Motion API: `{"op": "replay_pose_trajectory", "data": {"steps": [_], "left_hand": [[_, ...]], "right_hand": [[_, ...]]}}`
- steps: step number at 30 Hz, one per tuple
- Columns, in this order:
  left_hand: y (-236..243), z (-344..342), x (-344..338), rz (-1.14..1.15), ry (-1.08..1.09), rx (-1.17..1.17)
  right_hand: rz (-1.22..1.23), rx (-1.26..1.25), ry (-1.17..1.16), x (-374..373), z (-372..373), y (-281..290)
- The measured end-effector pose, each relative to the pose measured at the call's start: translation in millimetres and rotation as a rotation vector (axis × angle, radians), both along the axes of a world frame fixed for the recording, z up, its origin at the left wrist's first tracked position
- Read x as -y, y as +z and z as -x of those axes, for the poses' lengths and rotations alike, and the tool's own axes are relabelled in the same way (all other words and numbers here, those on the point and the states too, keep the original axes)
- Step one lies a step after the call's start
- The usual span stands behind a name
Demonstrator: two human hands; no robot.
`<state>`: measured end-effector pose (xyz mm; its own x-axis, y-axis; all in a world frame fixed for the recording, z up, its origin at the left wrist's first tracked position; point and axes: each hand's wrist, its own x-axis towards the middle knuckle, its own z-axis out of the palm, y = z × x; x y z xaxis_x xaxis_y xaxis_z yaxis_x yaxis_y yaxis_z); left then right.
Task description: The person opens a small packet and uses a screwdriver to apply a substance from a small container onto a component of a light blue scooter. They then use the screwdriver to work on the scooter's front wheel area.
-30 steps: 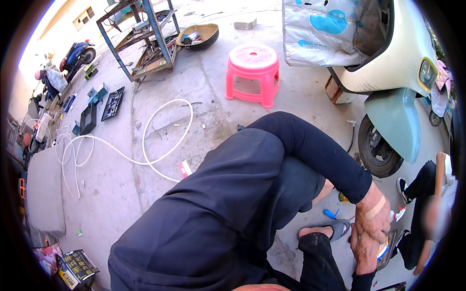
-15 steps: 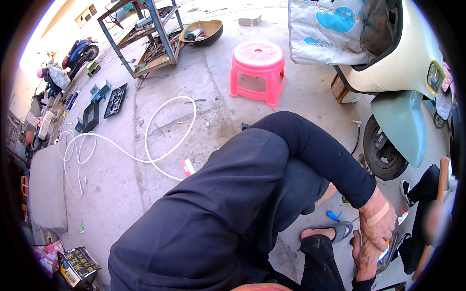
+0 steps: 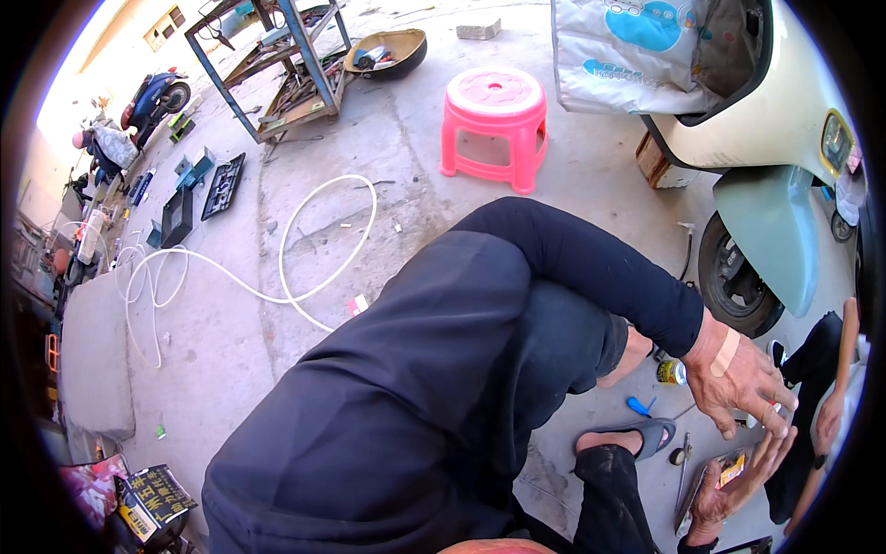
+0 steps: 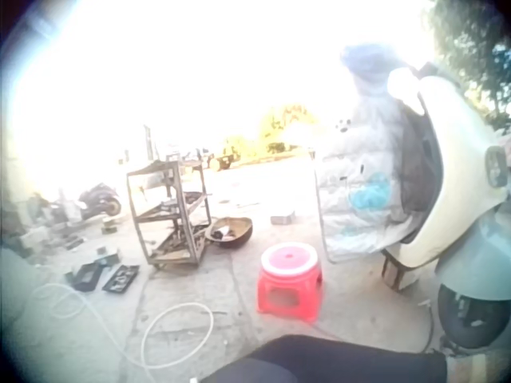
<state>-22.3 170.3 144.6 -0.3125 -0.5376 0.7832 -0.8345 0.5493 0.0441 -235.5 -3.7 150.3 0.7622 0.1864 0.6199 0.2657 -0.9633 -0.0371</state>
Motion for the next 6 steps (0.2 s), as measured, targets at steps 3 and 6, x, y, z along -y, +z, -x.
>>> {"op": "replay_pose_trajectory", "data": {"steps": [3, 6], "left_hand": [[3, 12, 3, 0.043, -0.184, 0.000], [0, 28, 18, -0.020, -0.317, 0.054]], "right_hand": [[-0.125, 0.067, 0.121, -15, -8, 13], [-0.033, 0.113, 0.237, -26, -10, 16]]}}
